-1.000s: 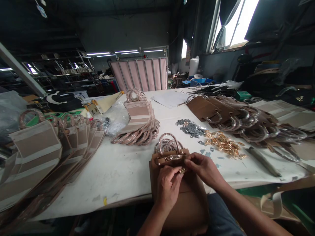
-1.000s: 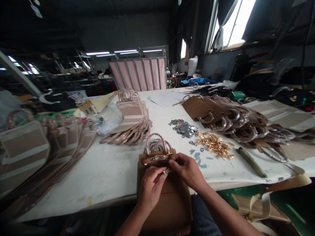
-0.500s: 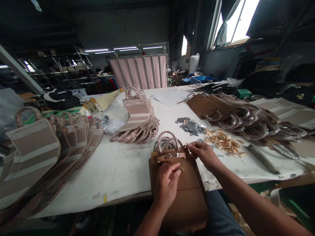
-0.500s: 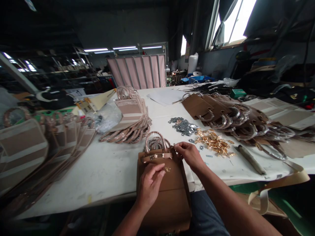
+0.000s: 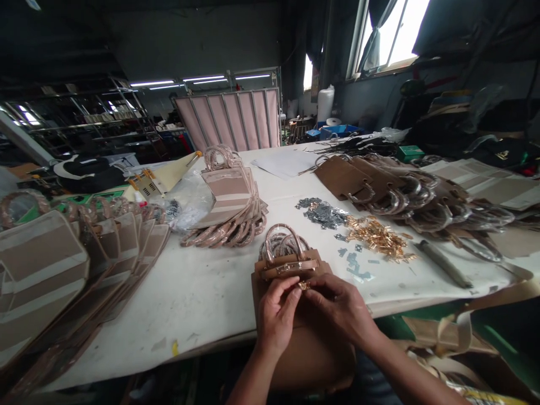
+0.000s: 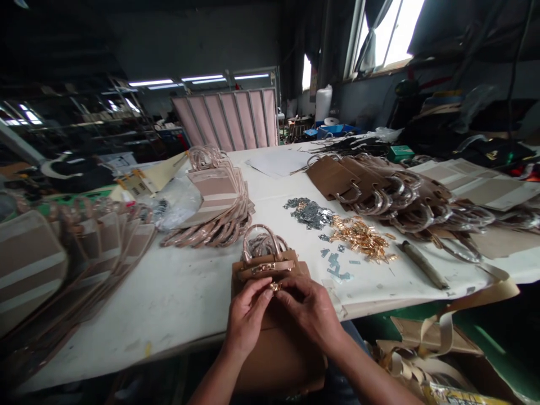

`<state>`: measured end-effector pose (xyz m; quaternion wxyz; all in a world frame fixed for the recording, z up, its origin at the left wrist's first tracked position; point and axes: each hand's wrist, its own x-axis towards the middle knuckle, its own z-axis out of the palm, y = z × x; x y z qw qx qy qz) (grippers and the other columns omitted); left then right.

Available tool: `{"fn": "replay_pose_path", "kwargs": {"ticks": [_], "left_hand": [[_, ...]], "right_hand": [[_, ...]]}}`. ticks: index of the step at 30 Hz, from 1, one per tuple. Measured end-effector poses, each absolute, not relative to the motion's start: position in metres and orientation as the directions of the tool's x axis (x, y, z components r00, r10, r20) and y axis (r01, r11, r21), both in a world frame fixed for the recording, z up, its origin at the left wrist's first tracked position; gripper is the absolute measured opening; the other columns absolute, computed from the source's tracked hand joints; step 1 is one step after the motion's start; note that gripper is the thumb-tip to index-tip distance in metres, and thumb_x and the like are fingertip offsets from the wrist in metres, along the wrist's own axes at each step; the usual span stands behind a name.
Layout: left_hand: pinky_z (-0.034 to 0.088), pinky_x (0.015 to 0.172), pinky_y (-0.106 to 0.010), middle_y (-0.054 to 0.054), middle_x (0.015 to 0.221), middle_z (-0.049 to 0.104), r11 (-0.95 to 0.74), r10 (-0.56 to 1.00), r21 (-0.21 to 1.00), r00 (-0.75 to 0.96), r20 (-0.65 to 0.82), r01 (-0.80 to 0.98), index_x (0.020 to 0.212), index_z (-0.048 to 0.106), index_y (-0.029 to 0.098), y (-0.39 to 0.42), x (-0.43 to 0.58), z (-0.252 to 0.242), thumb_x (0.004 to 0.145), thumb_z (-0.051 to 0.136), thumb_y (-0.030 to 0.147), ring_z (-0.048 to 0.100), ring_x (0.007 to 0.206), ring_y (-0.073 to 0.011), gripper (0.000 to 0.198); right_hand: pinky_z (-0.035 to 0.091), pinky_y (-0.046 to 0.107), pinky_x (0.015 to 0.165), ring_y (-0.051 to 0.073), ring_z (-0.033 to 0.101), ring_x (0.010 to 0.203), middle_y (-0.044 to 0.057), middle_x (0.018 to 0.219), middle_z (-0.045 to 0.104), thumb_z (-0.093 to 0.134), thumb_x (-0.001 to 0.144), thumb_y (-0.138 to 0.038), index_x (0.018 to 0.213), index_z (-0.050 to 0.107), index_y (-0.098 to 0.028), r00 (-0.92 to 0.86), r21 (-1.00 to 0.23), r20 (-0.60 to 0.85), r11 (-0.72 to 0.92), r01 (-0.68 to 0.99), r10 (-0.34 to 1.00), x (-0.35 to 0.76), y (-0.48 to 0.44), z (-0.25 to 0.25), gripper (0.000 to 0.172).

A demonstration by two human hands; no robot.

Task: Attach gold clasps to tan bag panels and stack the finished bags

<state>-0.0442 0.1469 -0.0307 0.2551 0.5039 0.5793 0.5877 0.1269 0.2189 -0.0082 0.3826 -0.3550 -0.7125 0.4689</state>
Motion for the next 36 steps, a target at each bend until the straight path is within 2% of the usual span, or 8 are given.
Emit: {"fn": "replay_pose_path", "kwargs": {"ticks": [7, 10, 15, 18, 21, 26, 30, 36], "left_hand": [[0.057, 0.095, -0.036, -0.008, 0.108, 0.073, -0.265, 0.873, 0.828, -0.241, 0.424, 0.495, 0.119, 0.074, 0.024, 0.142, -0.042, -0.025, 0.098, 0.065, 0.033, 0.069, 0.104, -0.0226, 0.025], [0.056, 0.093, -0.034, -0.007, 0.108, 0.072, -0.268, 0.866, 0.808, -0.236, 0.44, 0.524, 0.119, 0.074, 0.025, 0.144, -0.042, -0.027, 0.099, 0.062, 0.025, 0.068, 0.104, -0.0211, 0.023], [0.053, 0.093, -0.035, -0.004, 0.108, 0.074, -0.317, 0.841, 0.733, -0.178, 0.51, 0.603, 0.126, 0.071, 0.027, 0.147, -0.04, -0.032, 0.098, 0.055, 0.007, 0.066, 0.102, -0.02, 0.038], [0.051, 0.093, -0.037, -0.002, 0.11, 0.076, -0.349, 0.827, 0.687, -0.136, 0.546, 0.637, 0.129, 0.07, 0.029, 0.149, -0.04, -0.035, 0.097, 0.052, 0.003, 0.064, 0.101, -0.0202, 0.045], [0.051, 0.095, -0.038, -0.001, 0.111, 0.075, -0.358, 0.827, 0.687, -0.127, 0.548, 0.633, 0.131, 0.068, 0.03, 0.149, -0.038, -0.037, 0.096, 0.054, 0.003, 0.064, 0.103, -0.0202, 0.046], [0.054, 0.093, -0.037, -0.004, 0.111, 0.073, -0.298, 0.83, 0.732, -0.213, 0.515, 0.613, 0.138, 0.063, 0.026, 0.145, -0.036, -0.032, 0.09, 0.073, 0.016, 0.065, 0.103, -0.0217, 0.05], [0.053, 0.096, -0.035, -0.002, 0.111, 0.075, -0.328, 0.826, 0.736, -0.198, 0.528, 0.592, 0.121, 0.072, 0.027, 0.144, -0.037, -0.029, 0.097, 0.068, 0.019, 0.066, 0.105, -0.0198, 0.026], [0.054, 0.093, -0.032, -0.003, 0.104, 0.076, -0.31, 0.83, 0.764, -0.23, 0.507, 0.567, 0.121, 0.074, 0.025, 0.146, -0.039, -0.032, 0.101, 0.064, 0.023, 0.068, 0.101, -0.0176, 0.022]], "right_hand": [[0.054, 0.033, 0.079, 0.024, 0.069, 0.082, 0.003, 0.09, 0.075, 0.069, 0.092, -0.038, 0.089, 0.077, -0.028, -0.436, -0.91, 0.267, 0.374, 0.179, 0.86, 0.12, 0.218, -0.015, 0.014], [0.054, 0.032, 0.078, 0.023, 0.068, 0.081, 0.003, 0.089, 0.075, 0.066, 0.093, -0.035, 0.089, 0.076, -0.027, -0.436, -0.905, 0.274, 0.384, 0.185, 0.857, 0.123, 0.215, -0.016, 0.014], [0.053, 0.031, 0.077, 0.023, 0.068, 0.081, 0.003, 0.087, 0.075, 0.069, 0.092, -0.042, 0.089, 0.076, -0.025, -0.47, -0.934, 0.191, 0.307, 0.182, 0.862, 0.124, 0.213, -0.011, 0.019], [0.052, 0.03, 0.075, 0.023, 0.068, 0.078, 0.002, 0.082, 0.075, 0.07, 0.091, -0.047, 0.084, 0.076, -0.022, -0.457, -0.953, 0.123, 0.233, 0.193, 0.881, 0.123, 0.216, -0.01, 0.026], [0.05, 0.029, 0.075, 0.023, 0.069, 0.08, 0.002, 0.085, 0.076, 0.069, 0.091, -0.047, 0.088, 0.078, -0.022, -0.456, -0.957, 0.09, 0.204, 0.208, 0.885, 0.121, 0.217, -0.01, 0.026], [0.05, 0.029, 0.073, 0.022, 0.068, 0.078, 0.001, 0.082, 0.076, 0.067, 0.093, -0.044, 0.083, 0.078, -0.023, -0.426, -0.943, 0.125, 0.241, 0.23, 0.896, 0.122, 0.216, -0.011, 0.026], [0.049, 0.027, 0.071, 0.021, 0.067, 0.075, 0.0, 0.078, 0.073, 0.067, 0.094, -0.044, 0.082, 0.076, -0.023, -0.429, -0.942, 0.142, 0.255, 0.219, 0.892, 0.126, 0.216, -0.014, 0.026], [0.049, 0.027, 0.071, 0.019, 0.066, 0.073, -0.001, 0.08, 0.073, 0.066, 0.097, -0.04, 0.086, 0.076, -0.024, -0.431, -0.875, 0.26, 0.399, 0.273, 0.864, 0.129, 0.212, -0.018, 0.021]]}}
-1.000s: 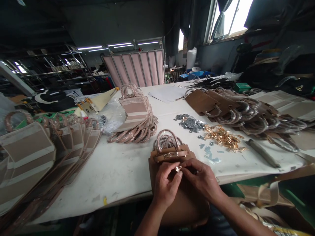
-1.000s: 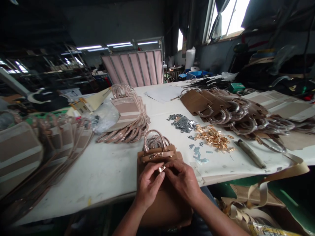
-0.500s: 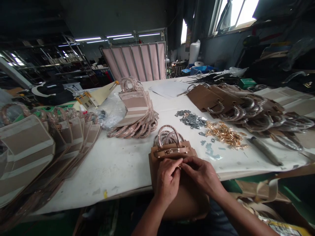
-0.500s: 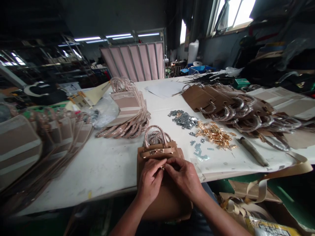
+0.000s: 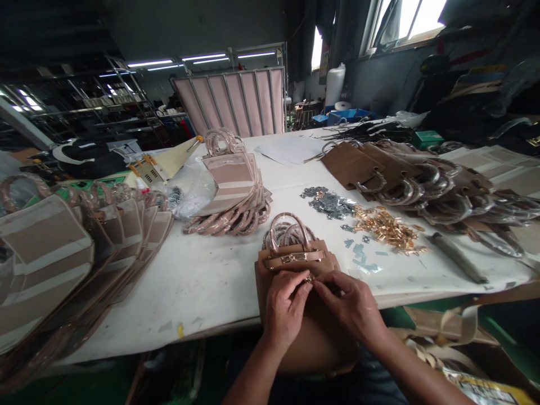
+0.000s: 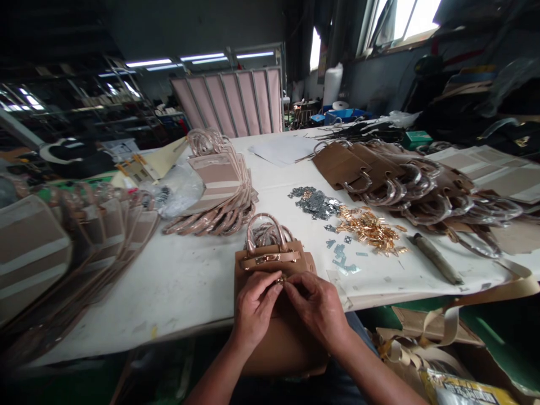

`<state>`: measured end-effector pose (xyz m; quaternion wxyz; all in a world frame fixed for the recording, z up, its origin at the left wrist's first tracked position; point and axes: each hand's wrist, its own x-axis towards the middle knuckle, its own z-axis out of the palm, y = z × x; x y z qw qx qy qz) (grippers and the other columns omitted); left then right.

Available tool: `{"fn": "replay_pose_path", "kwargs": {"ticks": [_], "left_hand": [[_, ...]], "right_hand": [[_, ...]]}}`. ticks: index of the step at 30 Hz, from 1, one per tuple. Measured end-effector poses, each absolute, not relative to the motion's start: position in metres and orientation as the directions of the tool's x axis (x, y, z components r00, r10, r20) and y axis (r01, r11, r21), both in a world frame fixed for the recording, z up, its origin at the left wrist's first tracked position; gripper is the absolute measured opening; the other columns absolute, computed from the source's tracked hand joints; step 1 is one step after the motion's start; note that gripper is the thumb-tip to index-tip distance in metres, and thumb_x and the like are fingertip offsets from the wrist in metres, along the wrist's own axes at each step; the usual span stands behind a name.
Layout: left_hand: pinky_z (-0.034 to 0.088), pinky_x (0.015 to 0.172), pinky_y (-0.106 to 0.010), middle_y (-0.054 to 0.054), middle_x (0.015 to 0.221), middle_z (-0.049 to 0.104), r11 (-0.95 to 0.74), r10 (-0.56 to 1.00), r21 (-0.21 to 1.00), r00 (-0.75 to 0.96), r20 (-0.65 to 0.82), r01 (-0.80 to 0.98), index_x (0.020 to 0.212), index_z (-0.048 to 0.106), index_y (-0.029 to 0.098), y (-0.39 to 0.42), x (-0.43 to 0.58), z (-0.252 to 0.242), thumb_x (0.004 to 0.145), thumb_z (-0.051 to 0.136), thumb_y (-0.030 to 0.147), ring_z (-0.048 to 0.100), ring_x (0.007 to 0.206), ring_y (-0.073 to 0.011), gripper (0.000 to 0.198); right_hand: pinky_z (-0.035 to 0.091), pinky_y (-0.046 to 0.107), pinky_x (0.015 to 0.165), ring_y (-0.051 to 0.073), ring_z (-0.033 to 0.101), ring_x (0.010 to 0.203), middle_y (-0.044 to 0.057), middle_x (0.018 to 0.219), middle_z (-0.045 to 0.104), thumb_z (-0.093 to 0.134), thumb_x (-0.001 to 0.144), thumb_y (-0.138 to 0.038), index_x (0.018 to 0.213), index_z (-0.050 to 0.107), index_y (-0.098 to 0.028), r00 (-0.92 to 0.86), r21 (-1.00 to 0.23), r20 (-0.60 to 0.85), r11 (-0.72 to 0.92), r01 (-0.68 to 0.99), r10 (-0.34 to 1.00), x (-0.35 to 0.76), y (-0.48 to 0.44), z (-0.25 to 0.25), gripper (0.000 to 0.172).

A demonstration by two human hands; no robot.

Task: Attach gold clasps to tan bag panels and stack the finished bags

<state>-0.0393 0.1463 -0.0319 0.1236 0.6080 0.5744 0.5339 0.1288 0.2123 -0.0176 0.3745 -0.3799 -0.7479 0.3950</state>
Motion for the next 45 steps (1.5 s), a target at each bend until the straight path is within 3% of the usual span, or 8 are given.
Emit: {"fn": "replay_pose_path", "kwargs": {"ticks": [5, 10, 19, 24, 30, 35, 40, 45], "left_hand": [[0.054, 0.09, -0.031, -0.004, 0.102, 0.075, -0.299, 0.844, 0.8, -0.246, 0.476, 0.52, 0.117, 0.076, 0.024, 0.146, -0.04, -0.031, 0.1, 0.066, 0.025, 0.069, 0.098, -0.0177, 0.02], [0.052, 0.09, -0.033, -0.004, 0.103, 0.075, -0.302, 0.848, 0.778, -0.217, 0.483, 0.551, 0.113, 0.076, 0.023, 0.146, -0.041, -0.031, 0.1, 0.067, 0.027, 0.067, 0.098, -0.0189, 0.017], [0.051, 0.09, -0.034, -0.004, 0.1, 0.076, -0.301, 0.865, 0.763, -0.174, 0.472, 0.572, 0.11, 0.076, 0.023, 0.147, -0.043, -0.031, 0.1, 0.066, 0.027, 0.065, 0.099, -0.0201, 0.014], [0.051, 0.093, -0.035, -0.004, 0.105, 0.076, -0.317, 0.868, 0.784, -0.171, 0.467, 0.534, 0.111, 0.075, 0.024, 0.147, -0.042, -0.027, 0.1, 0.066, 0.027, 0.066, 0.101, -0.0201, 0.015], [0.052, 0.094, -0.038, -0.006, 0.107, 0.075, -0.307, 0.876, 0.794, -0.171, 0.452, 0.525, 0.112, 0.076, 0.024, 0.147, -0.043, -0.028, 0.1, 0.067, 0.03, 0.066, 0.103, -0.0215, 0.016], [0.054, 0.092, -0.038, -0.006, 0.105, 0.077, -0.312, 0.869, 0.802, -0.187, 0.457, 0.509, 0.112, 0.077, 0.025, 0.147, -0.043, -0.03, 0.097, 0.071, 0.029, 0.067, 0.101, -0.0215, 0.017], [0.055, 0.09, -0.035, -0.005, 0.102, 0.077, -0.298, 0.868, 0.817, -0.217, 0.448, 0.494, 0.109, 0.078, 0.024, 0.146, -0.044, -0.03, 0.095, 0.073, 0.027, 0.069, 0.097, -0.0201, 0.015], [0.055, 0.088, -0.034, -0.004, 0.095, 0.077, -0.314, 0.861, 0.809, -0.211, 0.464, 0.497, 0.102, 0.078, 0.023, 0.147, -0.043, -0.027, 0.093, 0.076, 0.026, 0.068, 0.092, -0.0188, 0.01]], "right_hand": [[0.051, 0.028, 0.071, 0.02, 0.07, 0.075, -0.001, 0.086, 0.076, 0.069, 0.095, -0.036, 0.095, 0.076, -0.026, -0.447, -0.86, 0.233, 0.397, 0.319, 0.864, 0.13, 0.211, -0.023, 0.012], [0.05, 0.028, 0.069, 0.019, 0.068, 0.073, -0.001, 0.084, 0.073, 0.07, 0.095, -0.034, 0.092, 0.073, -0.025, -0.48, -0.812, 0.277, 0.47, 0.346, 0.832, 0.136, 0.215, -0.025, 0.009], [0.052, 0.026, 0.073, 0.018, 0.068, 0.079, 0.002, 0.091, 0.073, 0.063, 0.102, -0.029, 0.095, 0.068, -0.024, -0.634, -0.796, 0.39, 0.591, 0.131, 0.667, 0.144, 0.227, -0.028, 0.01], [0.056, 0.027, 0.08, 0.019, 0.071, 0.087, 0.004, 0.097, 0.076, 0.068, 0.099, -0.032, 0.101, 0.072, -0.023, -0.653, -0.869, 0.315, 0.487, 0.094, 0.688, 0.15, 0.233, -0.014, 0.009], [0.058, 0.032, 0.091, 0.023, 0.074, 0.1, 0.006, 0.109, 0.079, 0.065, 0.102, -0.039, 0.111, 0.079, -0.024, -0.695, -0.918, 0.211, 0.383, 0.1, 0.688, 0.149, 0.241, -0.001, 0.023], [0.06, 0.032, 0.084, 0.024, 0.076, 0.093, 0.006, 0.104, 0.08, 0.06, 0.104, -0.041, 0.111, 0.081, -0.028, -0.723, -0.842, 0.289, 0.526, 0.119, 0.627, 0.149, 0.245, -0.007, 0.026], [0.057, 0.03, 0.079, 0.022, 0.075, 0.088, 0.007, 0.106, 0.078, 0.056, 0.108, -0.034, 0.123, 0.076, -0.029, -0.756, -0.695, 0.392, 0.707, 0.13, 0.525, 0.152, 0.243, -0.012, 0.025], [0.051, 0.031, 0.075, 0.021, 0.07, 0.081, 0.007, 0.097, 0.076, 0.053, 0.108, -0.027, 0.113, 0.072, -0.024, -0.691, -0.586, 0.468, 0.779, 0.224, 0.551, 0.146, 0.232, -0.02, 0.019]]}}
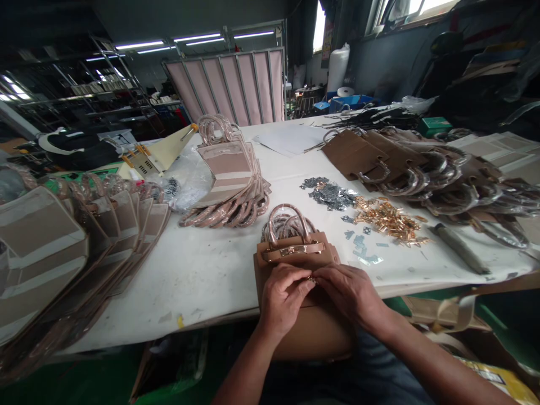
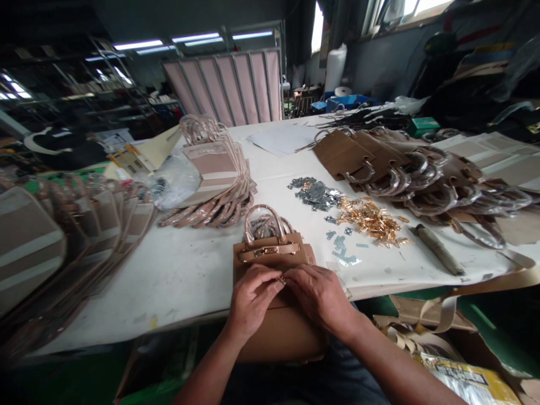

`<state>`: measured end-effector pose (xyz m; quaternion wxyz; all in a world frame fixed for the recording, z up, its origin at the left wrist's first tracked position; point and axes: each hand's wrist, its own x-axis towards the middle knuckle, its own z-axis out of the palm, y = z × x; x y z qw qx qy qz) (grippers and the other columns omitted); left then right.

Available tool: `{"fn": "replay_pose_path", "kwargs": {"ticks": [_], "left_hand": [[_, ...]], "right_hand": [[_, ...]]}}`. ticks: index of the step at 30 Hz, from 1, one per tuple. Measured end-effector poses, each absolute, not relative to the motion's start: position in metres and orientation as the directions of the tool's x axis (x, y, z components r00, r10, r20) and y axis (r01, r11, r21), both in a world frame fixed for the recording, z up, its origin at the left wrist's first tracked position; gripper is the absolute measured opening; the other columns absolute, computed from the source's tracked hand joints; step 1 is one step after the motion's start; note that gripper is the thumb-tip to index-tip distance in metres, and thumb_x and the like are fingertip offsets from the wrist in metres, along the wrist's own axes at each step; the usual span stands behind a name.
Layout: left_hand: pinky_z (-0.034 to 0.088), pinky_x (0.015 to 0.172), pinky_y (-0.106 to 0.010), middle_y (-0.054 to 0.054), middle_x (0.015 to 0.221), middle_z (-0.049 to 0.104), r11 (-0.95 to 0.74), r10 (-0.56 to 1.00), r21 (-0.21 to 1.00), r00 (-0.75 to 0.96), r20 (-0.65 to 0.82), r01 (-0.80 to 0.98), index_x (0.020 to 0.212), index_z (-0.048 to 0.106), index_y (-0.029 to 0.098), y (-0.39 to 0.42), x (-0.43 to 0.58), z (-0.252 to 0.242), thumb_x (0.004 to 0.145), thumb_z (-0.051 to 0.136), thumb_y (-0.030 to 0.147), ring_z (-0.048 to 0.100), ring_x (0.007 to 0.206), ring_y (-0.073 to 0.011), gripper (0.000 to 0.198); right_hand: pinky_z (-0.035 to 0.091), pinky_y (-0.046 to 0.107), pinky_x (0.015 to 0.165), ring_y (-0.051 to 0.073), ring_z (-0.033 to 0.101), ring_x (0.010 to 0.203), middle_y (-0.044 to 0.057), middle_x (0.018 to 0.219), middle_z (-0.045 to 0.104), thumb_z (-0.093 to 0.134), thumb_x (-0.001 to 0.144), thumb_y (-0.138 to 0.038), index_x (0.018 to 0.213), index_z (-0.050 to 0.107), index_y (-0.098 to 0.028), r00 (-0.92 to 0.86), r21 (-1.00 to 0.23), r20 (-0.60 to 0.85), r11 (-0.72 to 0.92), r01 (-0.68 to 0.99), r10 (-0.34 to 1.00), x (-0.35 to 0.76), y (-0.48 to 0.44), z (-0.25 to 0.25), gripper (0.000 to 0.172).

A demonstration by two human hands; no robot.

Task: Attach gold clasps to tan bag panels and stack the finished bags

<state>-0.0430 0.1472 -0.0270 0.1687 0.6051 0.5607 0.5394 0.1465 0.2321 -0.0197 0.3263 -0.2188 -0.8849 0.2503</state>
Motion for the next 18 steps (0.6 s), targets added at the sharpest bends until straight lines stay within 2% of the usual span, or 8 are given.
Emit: {"fn": "replay_pose_path", "kwargs": {"ticks": [4, 8, 12, 18], "left_hand": [[0.056, 0.085, -0.032, -0.003, 0.092, 0.077, -0.339, 0.845, 0.809, -0.223, 0.486, 0.48, 0.099, 0.079, 0.023, 0.148, -0.042, -0.026, 0.092, 0.077, 0.023, 0.068, 0.091, -0.0183, 0.008], [0.057, 0.084, -0.033, -0.004, 0.09, 0.077, -0.346, 0.837, 0.805, -0.229, 0.497, 0.482, 0.099, 0.08, 0.023, 0.149, -0.041, -0.025, 0.091, 0.077, 0.023, 0.067, 0.09, -0.0188, 0.008], [0.058, 0.085, -0.033, -0.004, 0.09, 0.077, -0.338, 0.841, 0.809, -0.232, 0.489, 0.481, 0.098, 0.08, 0.023, 0.148, -0.041, -0.025, 0.091, 0.077, 0.023, 0.068, 0.091, -0.019, 0.007], [0.058, 0.089, -0.031, -0.005, 0.101, 0.075, -0.255, 0.875, 0.886, -0.297, 0.381, 0.388, 0.108, 0.078, 0.024, 0.145, -0.043, -0.03, 0.095, 0.072, 0.029, 0.072, 0.095, -0.0187, 0.015]], "right_hand": [[0.05, 0.033, 0.075, 0.021, 0.068, 0.079, 0.006, 0.09, 0.073, 0.05, 0.109, -0.029, 0.104, 0.068, -0.023, -0.603, -0.648, 0.469, 0.715, 0.261, 0.645, 0.137, 0.222, -0.023, 0.019], [0.05, 0.035, 0.078, 0.022, 0.066, 0.081, 0.006, 0.088, 0.071, 0.05, 0.109, -0.033, 0.097, 0.065, -0.024, -0.529, -0.754, 0.411, 0.603, 0.26, 0.742, 0.13, 0.214, -0.022, 0.021], [0.049, 0.034, 0.078, 0.023, 0.065, 0.08, 0.005, 0.086, 0.07, 0.051, 0.108, -0.037, 0.091, 0.065, -0.024, -0.484, -0.808, 0.367, 0.53, 0.258, 0.794, 0.126, 0.21, -0.022, 0.026], [0.053, 0.032, 0.082, 0.023, 0.068, 0.087, 0.005, 0.093, 0.074, 0.058, 0.105, -0.043, 0.099, 0.074, -0.023, -0.494, -0.92, 0.251, 0.364, 0.146, 0.833, 0.131, 0.211, -0.018, 0.026]]}}
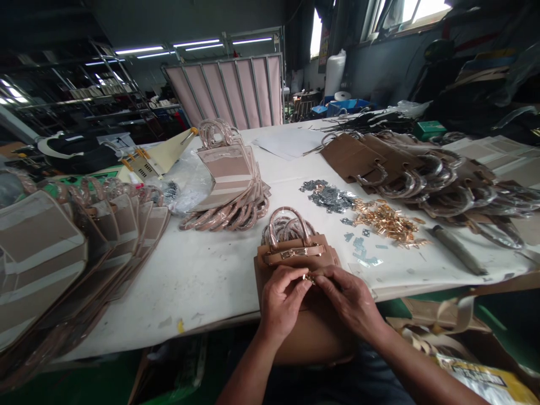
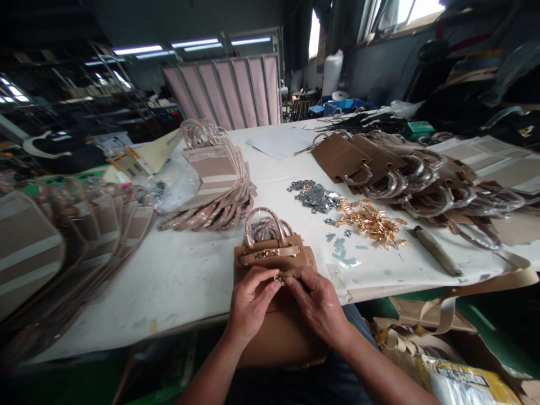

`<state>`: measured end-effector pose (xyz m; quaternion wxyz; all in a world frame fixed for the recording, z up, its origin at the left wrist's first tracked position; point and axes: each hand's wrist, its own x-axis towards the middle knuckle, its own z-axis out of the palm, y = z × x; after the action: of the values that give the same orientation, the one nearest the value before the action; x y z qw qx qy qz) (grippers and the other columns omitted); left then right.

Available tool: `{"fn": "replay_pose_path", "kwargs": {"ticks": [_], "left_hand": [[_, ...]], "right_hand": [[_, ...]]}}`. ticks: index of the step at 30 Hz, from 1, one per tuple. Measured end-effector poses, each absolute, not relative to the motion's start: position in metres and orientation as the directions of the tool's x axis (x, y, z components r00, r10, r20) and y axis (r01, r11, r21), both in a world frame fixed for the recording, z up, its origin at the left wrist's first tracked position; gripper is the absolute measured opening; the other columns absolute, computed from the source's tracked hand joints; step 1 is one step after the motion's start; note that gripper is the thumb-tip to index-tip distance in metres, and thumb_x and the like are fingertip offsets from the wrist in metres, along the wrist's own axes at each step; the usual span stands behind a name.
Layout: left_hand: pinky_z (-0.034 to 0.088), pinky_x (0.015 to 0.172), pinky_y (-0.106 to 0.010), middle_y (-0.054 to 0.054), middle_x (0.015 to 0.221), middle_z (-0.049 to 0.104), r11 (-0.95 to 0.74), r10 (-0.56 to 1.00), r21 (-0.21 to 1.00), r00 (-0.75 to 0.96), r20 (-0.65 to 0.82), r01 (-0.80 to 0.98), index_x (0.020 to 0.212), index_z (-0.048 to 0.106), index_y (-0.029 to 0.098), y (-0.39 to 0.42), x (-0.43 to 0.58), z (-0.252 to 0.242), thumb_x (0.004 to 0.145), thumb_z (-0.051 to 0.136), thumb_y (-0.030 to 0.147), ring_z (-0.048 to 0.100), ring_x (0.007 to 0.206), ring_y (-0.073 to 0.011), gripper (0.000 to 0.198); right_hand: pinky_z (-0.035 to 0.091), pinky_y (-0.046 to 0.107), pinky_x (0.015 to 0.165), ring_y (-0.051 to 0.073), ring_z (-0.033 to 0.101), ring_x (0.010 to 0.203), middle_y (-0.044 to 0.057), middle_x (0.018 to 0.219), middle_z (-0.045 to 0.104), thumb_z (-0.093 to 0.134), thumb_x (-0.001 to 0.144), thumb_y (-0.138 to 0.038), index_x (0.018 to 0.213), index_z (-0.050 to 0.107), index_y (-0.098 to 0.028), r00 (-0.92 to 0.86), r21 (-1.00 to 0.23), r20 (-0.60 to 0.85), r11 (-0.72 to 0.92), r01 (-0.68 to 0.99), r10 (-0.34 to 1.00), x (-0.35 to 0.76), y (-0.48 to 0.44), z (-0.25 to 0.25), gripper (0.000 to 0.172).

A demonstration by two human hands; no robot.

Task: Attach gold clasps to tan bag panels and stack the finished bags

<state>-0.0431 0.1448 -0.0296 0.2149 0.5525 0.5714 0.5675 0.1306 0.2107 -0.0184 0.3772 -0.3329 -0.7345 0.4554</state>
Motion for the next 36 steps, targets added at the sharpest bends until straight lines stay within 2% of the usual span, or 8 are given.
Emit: {"fn": "replay_pose_path", "kwargs": {"ticks": [5, 9, 13, 20, 22, 28, 33, 36], "left_hand": [[0.059, 0.084, -0.03, -0.005, 0.099, 0.076, -0.201, 0.898, 0.957, -0.35, 0.266, 0.211, 0.103, 0.072, 0.02, 0.145, -0.042, -0.035, 0.096, 0.071, 0.034, 0.073, 0.093, -0.019, 0.015], [0.057, 0.093, -0.032, -0.005, 0.105, 0.075, -0.288, 0.867, 0.906, -0.317, 0.384, 0.31, 0.097, 0.074, 0.022, 0.145, -0.042, -0.029, 0.097, 0.069, 0.03, 0.071, 0.102, -0.0196, 0.01], [0.056, 0.096, -0.035, -0.006, 0.112, 0.073, -0.31, 0.86, 0.87, -0.277, 0.428, 0.383, 0.117, 0.074, 0.025, 0.143, -0.043, -0.027, 0.094, 0.074, 0.031, 0.069, 0.107, -0.0213, 0.023], [0.056, 0.095, -0.033, -0.005, 0.108, 0.073, -0.294, 0.882, 0.877, -0.247, 0.402, 0.379, 0.12, 0.075, 0.026, 0.143, -0.047, -0.031, 0.099, 0.067, 0.03, 0.069, 0.103, -0.0195, 0.023], [0.055, 0.095, -0.032, -0.005, 0.106, 0.073, -0.296, 0.886, 0.868, -0.224, 0.405, 0.398, 0.12, 0.076, 0.025, 0.143, -0.047, -0.03, 0.101, 0.064, 0.03, 0.069, 0.103, -0.0192, 0.023], [0.054, 0.093, -0.031, -0.005, 0.108, 0.071, -0.242, 0.907, 0.891, -0.236, 0.348, 0.384, 0.13, 0.071, 0.027, 0.143, -0.047, -0.031, 0.105, 0.056, 0.033, 0.069, 0.101, -0.0179, 0.029], [0.054, 0.096, -0.032, -0.005, 0.113, 0.072, -0.247, 0.91, 0.914, -0.247, 0.333, 0.323, 0.127, 0.068, 0.025, 0.142, -0.045, -0.03, 0.104, 0.058, 0.035, 0.069, 0.106, -0.0198, 0.027], [0.053, 0.097, -0.033, -0.005, 0.111, 0.071, -0.271, 0.899, 0.881, -0.226, 0.376, 0.389, 0.122, 0.071, 0.025, 0.142, -0.045, -0.028, 0.1, 0.065, 0.034, 0.068, 0.106, -0.0208, 0.024]], "right_hand": [[0.056, 0.03, 0.08, 0.021, 0.07, 0.083, 0.003, 0.085, 0.074, 0.072, 0.096, -0.049, 0.1, 0.076, -0.021, -0.535, -0.995, 0.083, 0.096, -0.003, 0.841, 0.13, 0.21, -0.014, 0.029], [0.056, 0.029, 0.075, 0.02, 0.069, 0.077, 0.004, 0.081, 0.075, 0.082, 0.087, -0.052, 0.096, 0.075, -0.018, -0.467, -0.991, -0.009, -0.07, -0.113, 0.884, 0.123, 0.205, -0.021, 0.035], [0.058, 0.029, 0.077, 0.02, 0.07, 0.081, 0.005, 0.09, 0.076, 0.088, 0.08, -0.051, 0.103, 0.074, -0.02, -0.392, -0.965, -0.049, -0.144, -0.219, 0.919, 0.116, 0.198, -0.027, 0.041], [0.059, 0.035, 0.081, 0.021, 0.073, 0.08, 0.006, 0.09, 0.077, 0.08, 0.088, -0.055, 0.119, 0.071, -0.019, -0.624, -0.945, -0.129, -0.287, -0.158, 0.771, 0.129, 0.206, -0.015, 0.048], [0.058, 0.032, 0.075, 0.02, 0.071, 0.076, 0.004, 0.086, 0.075, 0.08, 0.089, -0.053, 0.116, 0.072, -0.019, -0.635, -0.967, -0.117, -0.233, -0.102, 0.764, 0.134, 0.214, -0.013, 0.044], [0.048, 0.026, 0.069, 0.016, 0.061, 0.074, 0.0, 0.081, 0.07, 0.076, 0.093, -0.046, 0.091, 0.074, -0.02, -0.615, -0.988, 0.055, 0.132, 0.081, 0.787, 0.131, 0.221, -0.007, 0.027], [0.044, 0.026, 0.066, 0.015, 0.056, 0.071, 0.0, 0.077, 0.066, 0.074, 0.095, -0.046, 0.084, 0.071, -0.019, -0.594, -0.994, 0.06, 0.104, 0.04, 0.803, 0.129, 0.217, -0.008, 0.03], [0.045, 0.027, 0.068, 0.016, 0.058, 0.073, 0.001, 0.078, 0.066, 0.075, 0.094, -0.047, 0.089, 0.07, -0.018, -0.59, -1.0, 0.021, 0.028, 0.002, 0.807, 0.131, 0.219, -0.012, 0.03]]}}
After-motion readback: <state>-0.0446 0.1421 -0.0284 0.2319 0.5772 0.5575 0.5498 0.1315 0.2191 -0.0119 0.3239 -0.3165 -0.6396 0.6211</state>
